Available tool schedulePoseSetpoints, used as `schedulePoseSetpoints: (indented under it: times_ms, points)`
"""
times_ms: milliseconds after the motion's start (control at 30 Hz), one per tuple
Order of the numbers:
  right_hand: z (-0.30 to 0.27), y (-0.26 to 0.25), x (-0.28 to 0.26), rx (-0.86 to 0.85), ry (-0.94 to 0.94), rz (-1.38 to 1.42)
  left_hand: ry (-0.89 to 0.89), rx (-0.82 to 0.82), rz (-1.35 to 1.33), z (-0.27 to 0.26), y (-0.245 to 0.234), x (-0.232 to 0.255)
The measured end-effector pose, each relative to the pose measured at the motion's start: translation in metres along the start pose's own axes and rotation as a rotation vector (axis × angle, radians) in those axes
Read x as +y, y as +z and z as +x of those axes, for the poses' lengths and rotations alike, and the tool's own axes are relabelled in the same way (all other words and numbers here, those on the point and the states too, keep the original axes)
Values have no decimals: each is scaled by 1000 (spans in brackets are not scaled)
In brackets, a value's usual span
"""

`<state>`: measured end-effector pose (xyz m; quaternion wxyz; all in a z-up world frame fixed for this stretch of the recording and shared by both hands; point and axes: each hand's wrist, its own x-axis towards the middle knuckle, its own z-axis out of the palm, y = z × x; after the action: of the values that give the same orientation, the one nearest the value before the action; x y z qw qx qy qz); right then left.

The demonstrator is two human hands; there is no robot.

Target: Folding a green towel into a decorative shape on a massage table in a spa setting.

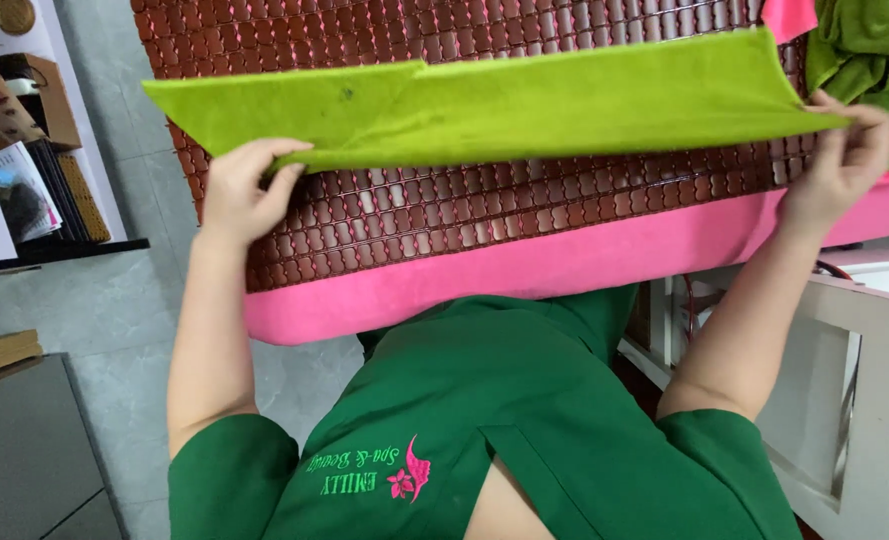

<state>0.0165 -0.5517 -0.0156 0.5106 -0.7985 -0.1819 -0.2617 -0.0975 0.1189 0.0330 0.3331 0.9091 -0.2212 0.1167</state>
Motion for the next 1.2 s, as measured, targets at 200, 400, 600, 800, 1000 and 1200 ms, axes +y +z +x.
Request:
schedulePoseSetpoints:
  times_ms: [200,400,600,800,1000,1200]
  points:
    - [43,-37,95,497,383,-98,-59,-113,-137,72,-43,2]
    - [88,-46,256,-394,17,-1148,-497,-334,-285,130,-21,-52]
    - [79,8,136,-255,341,-134,-680,-476,-343,103,-16,-73]
    - [40,-18,45,-440,465,-153,-855,-618,-329,36,-52,-55]
    - [21,-22,61,-346,604,-54,-855,-394,-757,-10,-55,-78]
    - [19,-34,76,-20,875,215,-876,-215,-932,-21,-60,-95]
